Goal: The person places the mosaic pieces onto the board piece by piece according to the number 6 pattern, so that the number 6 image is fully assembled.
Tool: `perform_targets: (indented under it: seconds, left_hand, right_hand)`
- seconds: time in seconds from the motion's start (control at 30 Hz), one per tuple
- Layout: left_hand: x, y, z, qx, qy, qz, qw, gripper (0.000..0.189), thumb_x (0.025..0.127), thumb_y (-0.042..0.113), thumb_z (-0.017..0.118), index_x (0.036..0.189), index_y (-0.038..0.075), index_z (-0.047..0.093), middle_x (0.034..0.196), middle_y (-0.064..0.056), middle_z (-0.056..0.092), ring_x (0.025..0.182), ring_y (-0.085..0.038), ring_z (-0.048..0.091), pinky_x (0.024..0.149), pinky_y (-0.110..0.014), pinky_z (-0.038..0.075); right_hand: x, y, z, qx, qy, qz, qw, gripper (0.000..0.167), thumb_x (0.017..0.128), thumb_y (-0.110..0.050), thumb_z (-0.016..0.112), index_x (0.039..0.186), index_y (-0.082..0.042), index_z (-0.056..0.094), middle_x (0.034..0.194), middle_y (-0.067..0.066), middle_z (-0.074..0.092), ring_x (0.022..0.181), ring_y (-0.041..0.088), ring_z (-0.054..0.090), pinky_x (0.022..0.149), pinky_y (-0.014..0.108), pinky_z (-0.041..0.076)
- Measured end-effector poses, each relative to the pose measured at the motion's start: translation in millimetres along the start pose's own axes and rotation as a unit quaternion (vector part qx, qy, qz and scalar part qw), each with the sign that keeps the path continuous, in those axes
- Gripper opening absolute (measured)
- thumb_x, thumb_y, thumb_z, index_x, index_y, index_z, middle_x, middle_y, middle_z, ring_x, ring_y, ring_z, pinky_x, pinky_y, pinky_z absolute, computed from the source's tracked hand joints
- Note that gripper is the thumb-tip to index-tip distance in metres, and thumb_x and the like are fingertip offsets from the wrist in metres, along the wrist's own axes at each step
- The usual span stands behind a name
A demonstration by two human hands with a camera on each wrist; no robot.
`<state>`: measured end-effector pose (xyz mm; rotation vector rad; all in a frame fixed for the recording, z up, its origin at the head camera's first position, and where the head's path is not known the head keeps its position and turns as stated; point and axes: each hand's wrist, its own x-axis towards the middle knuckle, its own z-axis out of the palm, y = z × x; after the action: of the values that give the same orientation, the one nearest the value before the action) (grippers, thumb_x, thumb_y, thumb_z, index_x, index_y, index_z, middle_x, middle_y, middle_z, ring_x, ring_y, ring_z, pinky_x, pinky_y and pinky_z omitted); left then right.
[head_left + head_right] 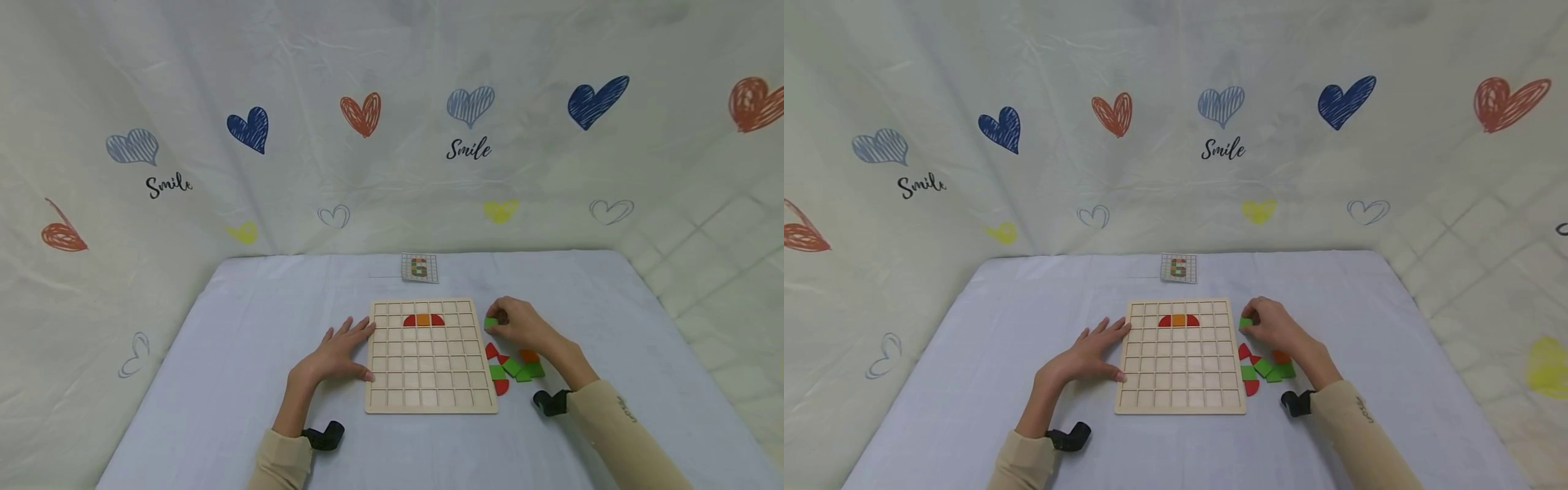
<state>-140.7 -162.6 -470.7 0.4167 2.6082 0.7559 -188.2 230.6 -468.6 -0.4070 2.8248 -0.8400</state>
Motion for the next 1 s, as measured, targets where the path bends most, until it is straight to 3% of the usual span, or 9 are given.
perform_targets:
  seconds: [0.27, 0.6, 0.8, 1.0]
  left_hand:
    - [0.1, 1.1, -0.2, 0.003, 0.000, 0.000, 1.0000, 0.101, 0.077, 0.032, 0.091, 0.161, 0.017, 0.037, 0.172, -0.002, 0.024, 0.161, -0.034, 0.007, 0.127, -0.062, 0.002]
    - [-1.4, 2.3, -0.7, 0.000, 0.001, 0.001, 1.0000, 0.101, 0.077, 0.030, 0.090, 0.161, 0.016, 0.036, 0.172, -0.003, 0.023, 0.161, -0.035, 0.006, 0.127, -0.063, 0.001]
    - [0.2, -2.3, 2.6, 0.002, 0.006, 0.007, 1.0000, 0.102, 0.078, 0.030, 0.090, 0.162, 0.018, 0.034, 0.172, -0.002, 0.021, 0.161, -0.034, 0.005, 0.127, -0.062, -0.001]
    - [0.1, -1.0, 0.9, -0.004, -0.002, 0.009, 1.0000, 0.102, 0.077, 0.030, 0.090, 0.162, 0.015, 0.035, 0.172, -0.005, 0.022, 0.161, -0.036, 0.005, 0.127, -0.063, -0.001]
  right_hand:
    - [0.3, 0.6, 1.5, 0.019, 0.001, -0.017, 0.9997, 0.030, 0.087, -0.010, 0.081, 0.112, 0.001, 0.067, 0.104, 0.012, 0.070, 0.094, 0.025, 0.064, 0.092, 0.049, 0.058]
    - [-0.8, 1.9, 1.6, 0.020, 0.006, -0.060, 0.9980, 0.021, 0.091, -0.005, 0.074, 0.112, -0.004, 0.075, 0.107, 0.010, 0.073, 0.094, 0.022, 0.064, 0.089, 0.046, 0.060]
    - [-1.3, -0.8, -2.3, 0.033, -0.005, -0.027, 0.9991, 0.016, 0.092, -0.008, 0.074, 0.108, -0.006, 0.075, 0.105, 0.008, 0.074, 0.095, 0.023, 0.065, 0.090, 0.046, 0.060]
    - [-3.2, -4.9, -3.8, 0.052, -0.003, 0.000, 0.9986, 0.025, 0.092, -0.011, 0.075, 0.115, -0.005, 0.074, 0.110, 0.011, 0.074, 0.101, 0.028, 0.069, 0.092, 0.047, 0.060]
